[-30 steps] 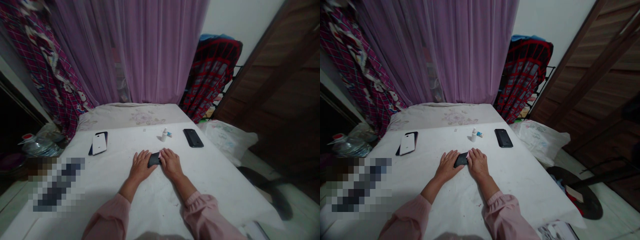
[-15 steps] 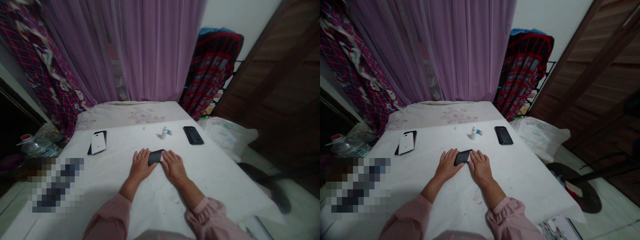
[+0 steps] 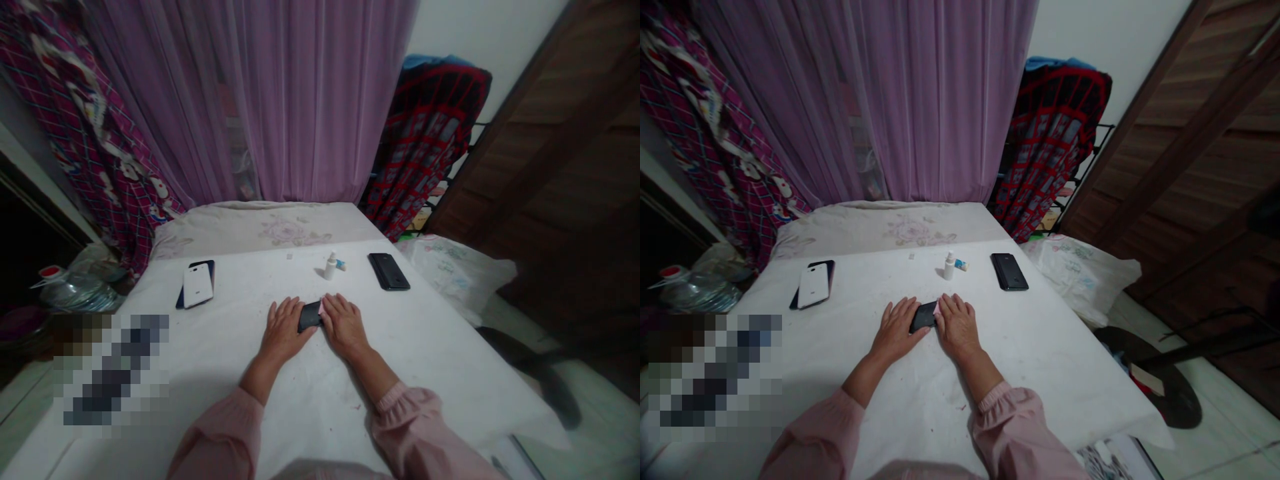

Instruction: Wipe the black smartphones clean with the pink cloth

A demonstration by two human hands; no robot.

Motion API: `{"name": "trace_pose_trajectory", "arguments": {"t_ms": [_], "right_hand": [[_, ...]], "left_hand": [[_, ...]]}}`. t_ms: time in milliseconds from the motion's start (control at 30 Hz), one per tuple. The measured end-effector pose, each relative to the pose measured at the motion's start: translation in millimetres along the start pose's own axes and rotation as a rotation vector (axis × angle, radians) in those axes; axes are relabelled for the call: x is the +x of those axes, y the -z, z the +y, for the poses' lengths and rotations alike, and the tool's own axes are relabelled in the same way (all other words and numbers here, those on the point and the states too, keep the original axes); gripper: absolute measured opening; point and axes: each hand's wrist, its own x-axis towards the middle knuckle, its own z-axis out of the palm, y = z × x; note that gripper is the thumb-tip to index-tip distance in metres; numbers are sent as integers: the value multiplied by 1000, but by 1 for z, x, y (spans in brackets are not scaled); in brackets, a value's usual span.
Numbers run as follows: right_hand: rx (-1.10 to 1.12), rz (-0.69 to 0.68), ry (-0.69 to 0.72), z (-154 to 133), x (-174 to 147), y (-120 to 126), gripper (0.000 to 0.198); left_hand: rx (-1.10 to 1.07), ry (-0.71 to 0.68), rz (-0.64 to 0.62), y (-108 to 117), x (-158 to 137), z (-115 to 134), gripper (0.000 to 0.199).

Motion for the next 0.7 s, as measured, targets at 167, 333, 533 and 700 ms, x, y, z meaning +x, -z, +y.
{"name": "trace_pose_trajectory", "arguments": {"t_ms": [167,333,533,700], "right_hand": [[-8,-5,1,-3,1,1,45],[-26,-1,23,1,-13,-1,47],[-30,24,51,7,-33,-1,48],[-22,5,18,3,-22,-1,47]], "left_hand": [[7,15,-10,2,0,2,56],[0,13,2,1,-1,2,55],[-11,7,12,0,-1,1,54],[-24,7,-10,1,0,-1,54]]}}
